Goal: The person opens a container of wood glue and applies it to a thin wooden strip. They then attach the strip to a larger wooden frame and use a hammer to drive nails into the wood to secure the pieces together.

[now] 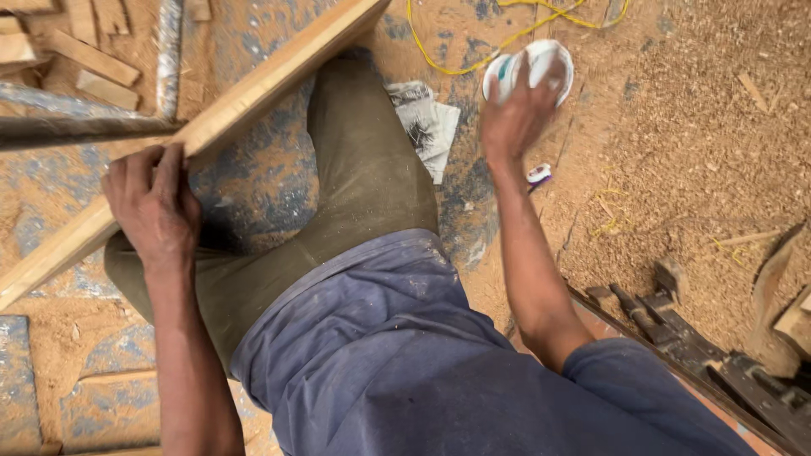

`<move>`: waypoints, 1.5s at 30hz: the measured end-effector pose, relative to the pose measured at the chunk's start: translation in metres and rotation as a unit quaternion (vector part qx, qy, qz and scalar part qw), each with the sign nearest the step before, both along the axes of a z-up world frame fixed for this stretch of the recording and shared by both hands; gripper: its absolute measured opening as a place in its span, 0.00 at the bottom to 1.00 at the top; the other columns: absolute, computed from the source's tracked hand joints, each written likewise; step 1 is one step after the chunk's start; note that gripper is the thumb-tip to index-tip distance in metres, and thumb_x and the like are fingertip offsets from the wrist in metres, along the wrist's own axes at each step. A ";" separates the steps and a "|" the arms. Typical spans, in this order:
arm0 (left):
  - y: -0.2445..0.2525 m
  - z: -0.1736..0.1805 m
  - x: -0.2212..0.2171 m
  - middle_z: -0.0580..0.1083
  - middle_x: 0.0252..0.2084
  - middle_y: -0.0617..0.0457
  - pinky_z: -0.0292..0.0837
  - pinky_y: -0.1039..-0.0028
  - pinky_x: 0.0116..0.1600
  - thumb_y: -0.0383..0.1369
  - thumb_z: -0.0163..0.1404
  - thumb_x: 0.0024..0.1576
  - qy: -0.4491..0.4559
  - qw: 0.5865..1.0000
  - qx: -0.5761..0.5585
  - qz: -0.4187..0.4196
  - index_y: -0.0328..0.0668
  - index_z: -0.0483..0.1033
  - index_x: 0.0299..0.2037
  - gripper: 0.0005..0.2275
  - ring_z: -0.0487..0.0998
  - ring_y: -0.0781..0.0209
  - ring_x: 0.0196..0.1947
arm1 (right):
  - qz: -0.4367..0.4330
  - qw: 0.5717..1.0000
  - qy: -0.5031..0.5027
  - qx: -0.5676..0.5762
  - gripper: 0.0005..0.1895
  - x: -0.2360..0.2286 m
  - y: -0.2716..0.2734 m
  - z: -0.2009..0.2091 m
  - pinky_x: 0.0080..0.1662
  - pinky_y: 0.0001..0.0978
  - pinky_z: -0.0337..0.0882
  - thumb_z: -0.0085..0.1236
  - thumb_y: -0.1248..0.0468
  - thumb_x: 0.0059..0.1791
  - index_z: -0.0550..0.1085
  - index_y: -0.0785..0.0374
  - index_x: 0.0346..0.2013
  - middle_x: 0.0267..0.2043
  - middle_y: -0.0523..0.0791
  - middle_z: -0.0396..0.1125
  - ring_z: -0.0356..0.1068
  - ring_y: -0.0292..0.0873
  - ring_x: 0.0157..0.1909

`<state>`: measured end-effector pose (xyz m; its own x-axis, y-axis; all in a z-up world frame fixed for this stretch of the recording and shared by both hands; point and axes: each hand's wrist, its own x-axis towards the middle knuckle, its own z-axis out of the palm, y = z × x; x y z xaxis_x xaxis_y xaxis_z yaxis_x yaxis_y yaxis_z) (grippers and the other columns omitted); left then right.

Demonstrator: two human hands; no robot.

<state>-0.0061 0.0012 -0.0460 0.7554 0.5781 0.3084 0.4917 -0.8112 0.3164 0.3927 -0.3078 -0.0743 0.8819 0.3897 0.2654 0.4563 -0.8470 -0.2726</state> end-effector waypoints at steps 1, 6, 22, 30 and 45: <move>-0.001 -0.003 -0.004 0.76 0.51 0.50 0.67 0.64 0.58 0.26 0.57 0.68 0.004 1.000 0.001 -0.001 0.42 0.80 0.54 0.07 0.72 0.54 0.51 | -0.027 0.998 -0.033 -0.044 0.31 0.003 -0.018 -0.005 0.71 0.70 0.43 0.71 0.61 0.48 0.72 0.62 0.65 0.77 0.57 0.38 0.38 0.65 0.77; 0.001 -0.005 -0.009 0.75 0.51 0.51 0.67 0.64 0.59 0.28 0.55 0.67 0.025 1.000 0.002 -0.003 0.44 0.79 0.55 0.09 0.72 0.55 0.52 | 0.008 0.983 -0.094 -0.160 0.20 0.021 -0.063 -0.032 0.70 0.77 0.36 0.74 0.61 0.47 0.80 0.64 0.51 0.81 0.52 0.29 0.27 0.65 0.79; -0.091 0.018 -0.049 0.74 0.51 0.43 0.79 0.72 0.45 0.27 0.55 0.75 -0.083 0.984 -0.093 0.125 0.32 0.78 0.63 0.10 0.78 0.58 0.46 | 0.095 0.954 0.227 0.168 0.21 -0.047 -0.023 -0.113 0.45 0.37 0.83 0.57 0.75 0.51 0.71 0.61 0.59 0.42 0.50 0.76 0.79 0.46 0.44; -0.117 0.027 -0.035 0.76 0.50 0.42 0.77 0.72 0.44 0.25 0.58 0.71 -0.026 0.980 -0.136 0.140 0.32 0.79 0.61 0.11 0.80 0.55 0.47 | 0.158 0.974 0.158 -0.030 0.19 -0.032 0.017 -0.177 0.16 0.34 0.62 0.51 0.80 0.48 0.68 0.70 0.54 0.19 0.44 0.67 0.67 0.40 0.18; -0.135 0.089 0.101 0.80 0.46 0.45 0.77 0.69 0.52 0.24 0.56 0.63 -0.097 0.930 -0.351 0.051 0.37 0.81 0.51 0.08 0.81 0.56 0.45 | -0.039 0.659 0.590 0.464 0.22 -0.040 0.009 -0.051 0.36 0.32 0.80 0.60 0.78 0.48 0.61 0.63 0.51 0.34 0.50 0.72 0.75 0.45 0.34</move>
<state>0.0952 -0.1338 0.0435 0.6552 0.7540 -0.0469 0.4331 -0.3240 0.8411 0.3531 -0.2986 -0.1251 0.6953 0.4832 -0.5320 -0.5735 -0.0731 -0.8160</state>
